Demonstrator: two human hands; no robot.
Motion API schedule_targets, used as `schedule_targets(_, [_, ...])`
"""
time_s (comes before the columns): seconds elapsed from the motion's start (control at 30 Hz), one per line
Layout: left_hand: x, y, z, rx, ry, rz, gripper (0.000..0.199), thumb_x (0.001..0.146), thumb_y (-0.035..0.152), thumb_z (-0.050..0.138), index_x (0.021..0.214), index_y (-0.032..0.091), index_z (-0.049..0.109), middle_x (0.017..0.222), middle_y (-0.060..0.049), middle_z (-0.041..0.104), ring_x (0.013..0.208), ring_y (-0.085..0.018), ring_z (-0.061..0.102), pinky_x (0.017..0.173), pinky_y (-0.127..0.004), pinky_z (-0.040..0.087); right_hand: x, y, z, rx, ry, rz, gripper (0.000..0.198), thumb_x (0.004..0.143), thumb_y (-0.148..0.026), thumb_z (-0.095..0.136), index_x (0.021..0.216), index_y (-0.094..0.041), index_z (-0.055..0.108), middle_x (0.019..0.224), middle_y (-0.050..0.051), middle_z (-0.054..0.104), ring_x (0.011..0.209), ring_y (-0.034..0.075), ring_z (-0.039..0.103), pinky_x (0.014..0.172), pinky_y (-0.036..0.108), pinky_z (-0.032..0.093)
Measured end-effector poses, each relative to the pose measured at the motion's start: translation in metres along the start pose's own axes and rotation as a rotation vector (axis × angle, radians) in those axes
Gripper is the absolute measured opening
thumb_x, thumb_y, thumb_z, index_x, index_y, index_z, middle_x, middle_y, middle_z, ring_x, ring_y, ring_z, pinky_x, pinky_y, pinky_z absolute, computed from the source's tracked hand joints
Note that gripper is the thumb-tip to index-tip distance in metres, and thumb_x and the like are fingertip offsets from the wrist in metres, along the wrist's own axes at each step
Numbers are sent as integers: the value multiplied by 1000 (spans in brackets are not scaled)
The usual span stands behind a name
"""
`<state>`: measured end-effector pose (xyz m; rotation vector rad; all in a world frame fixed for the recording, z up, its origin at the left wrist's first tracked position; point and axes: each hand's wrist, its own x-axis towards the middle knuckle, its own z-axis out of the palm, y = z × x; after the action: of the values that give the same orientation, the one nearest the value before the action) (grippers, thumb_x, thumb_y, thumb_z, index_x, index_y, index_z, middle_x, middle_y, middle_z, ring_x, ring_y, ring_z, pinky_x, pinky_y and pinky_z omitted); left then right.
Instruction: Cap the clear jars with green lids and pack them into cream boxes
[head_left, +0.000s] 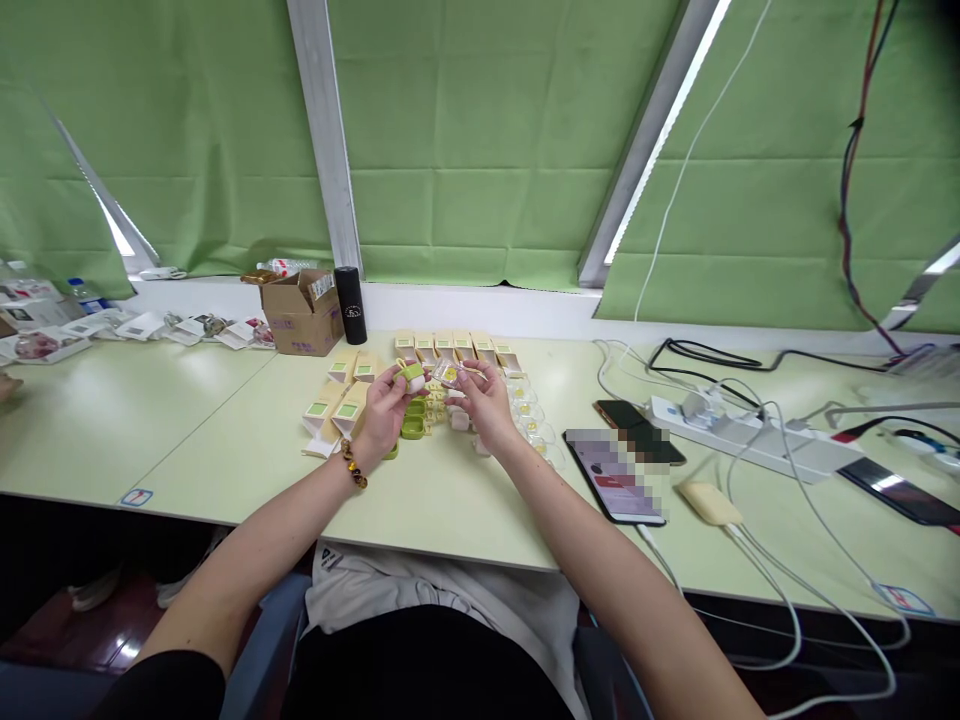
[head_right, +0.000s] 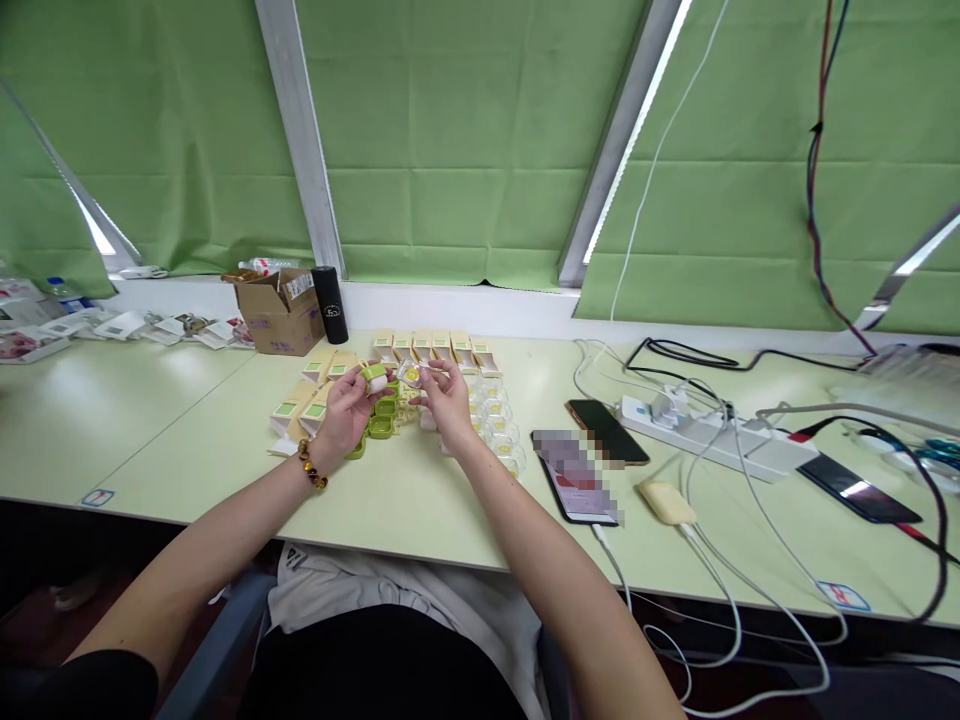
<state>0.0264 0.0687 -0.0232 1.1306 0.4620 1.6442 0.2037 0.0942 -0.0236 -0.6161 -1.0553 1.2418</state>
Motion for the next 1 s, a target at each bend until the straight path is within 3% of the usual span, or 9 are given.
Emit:
schedule_targets(0.37, [0, -3, -1, -11, -44, -44, 48, 82, 45, 90, 115, 18, 68, 115, -12, 77, 109, -25, 75, 90, -37, 63, -7, 4, 6, -106, 51, -72, 47, 78, -58, 86, 104, -25, 66, 100, 3, 76, 89, 19, 67, 64, 30, 65])
schedule_targets(0.63, [0, -2, 1, -22, -51, -52, 48, 82, 48, 90, 113, 18, 70, 111, -10, 78, 108, -25, 75, 93, -38, 62, -10, 10, 4, -147, -16, -139, 58, 66, -37, 96, 116, -28, 68, 136, 6, 63, 98, 18, 65, 72, 31, 68])
schedule_targets(0.83, [-2, -3, 3, -15, -88, -79, 48, 81, 46, 91, 114, 17, 71, 112, -11, 77, 109, -25, 75, 96, -38, 61, -8, 10, 5, -165, 39, -156, 58, 67, -37, 96, 116, -27, 68, 127, 5, 58, 94, 17, 65, 71, 32, 69])
schedule_targets(1.0, [0, -3, -1, -8, -62, -36, 48, 84, 48, 89, 118, 18, 72, 112, -11, 78, 106, -24, 74, 89, -36, 62, -10, -3, 7, 69, 21, -99, 52, 75, -46, 91, 116, -28, 64, 112, 2, 65, 92, 20, 73, 83, 41, 70])
